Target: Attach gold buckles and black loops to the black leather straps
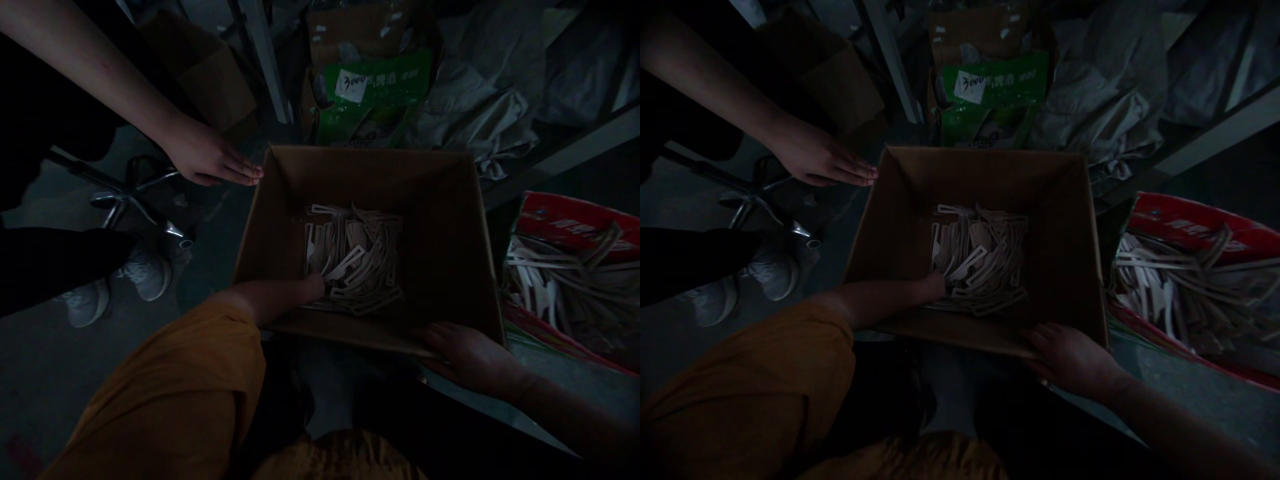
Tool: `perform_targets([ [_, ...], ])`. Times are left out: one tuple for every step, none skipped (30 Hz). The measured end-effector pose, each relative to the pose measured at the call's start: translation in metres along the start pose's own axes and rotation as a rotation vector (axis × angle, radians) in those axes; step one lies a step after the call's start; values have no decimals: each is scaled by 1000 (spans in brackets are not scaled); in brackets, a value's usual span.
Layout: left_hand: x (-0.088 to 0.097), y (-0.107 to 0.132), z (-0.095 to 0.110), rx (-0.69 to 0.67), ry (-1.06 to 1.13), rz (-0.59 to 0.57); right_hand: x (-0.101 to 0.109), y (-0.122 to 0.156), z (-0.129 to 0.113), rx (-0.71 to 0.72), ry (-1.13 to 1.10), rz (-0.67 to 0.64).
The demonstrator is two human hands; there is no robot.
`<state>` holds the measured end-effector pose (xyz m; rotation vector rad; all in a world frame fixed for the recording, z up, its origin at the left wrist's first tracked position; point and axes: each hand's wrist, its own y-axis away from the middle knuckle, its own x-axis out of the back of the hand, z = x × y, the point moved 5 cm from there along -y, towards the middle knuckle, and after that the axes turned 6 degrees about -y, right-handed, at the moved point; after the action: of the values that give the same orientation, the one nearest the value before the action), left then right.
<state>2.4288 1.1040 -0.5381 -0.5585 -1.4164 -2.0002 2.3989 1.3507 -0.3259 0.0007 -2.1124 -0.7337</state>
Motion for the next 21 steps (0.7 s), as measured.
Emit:
perform_targets([
  [-8,-2,5,-10,-34,-34,0,0,1,0,1,2],
  [-15,-4,10,-21,-62,-60,0,0,1,3,1,7],
  [-21,-6,13,-31,-88,-83,0,0,2,7,-1,13],
  [-25,-8,15,-40,-111,-102,0,0,3,11,-3,18],
  [-29,-10,15,-48,-133,-116,0,0,3,14,-4,23],
  [-31,-12,15,-55,-154,-127,1,-1,3,15,-5,23],
  [-33,-13,14,-63,-175,-132,1,-1,3,14,-6,20],
  [-34,-14,13,-70,-195,-131,2,-2,3,13,-7,11],
  [-34,-13,12,-75,-214,-125,4,-2,3,11,-10,0],
  [-34,-12,10,-78,-233,-112,5,-3,2,7,-14,-12],
  [-33,-10,8,-81,-252,-92,6,-3,2,2,-21,-23],
  [-32,-8,7,-82,-269,-68,7,-4,1,-2,-29,-33],
  [-31,-5,5,-82,-286,-40,9,-4,1,-7,-37,-40],
  [-30,-2,4,-82,-300,-14,10,-5,1,-13,-41,-45],
  [-30,1,3,-82,-311,9,10,-5,1,-18,-43,-49],
  [-29,4,2,-82,-318,27,11,-5,0,-22,-45,-53],
  [-29,6,2,-83,-320,38,11,-4,0,-26,-45,-55],
  [-28,8,3,-85,-317,43,12,-4,0,-30,-43,-54],
  [-27,9,4,-91,-308,44,12,-3,-1,-33,-41,-52],
  [-25,10,6,-98,-295,41,13,-2,-2,-35,-37,-45],
  [-22,11,9,-105,-278,34,13,-2,-3,-34,-32,-35],
])
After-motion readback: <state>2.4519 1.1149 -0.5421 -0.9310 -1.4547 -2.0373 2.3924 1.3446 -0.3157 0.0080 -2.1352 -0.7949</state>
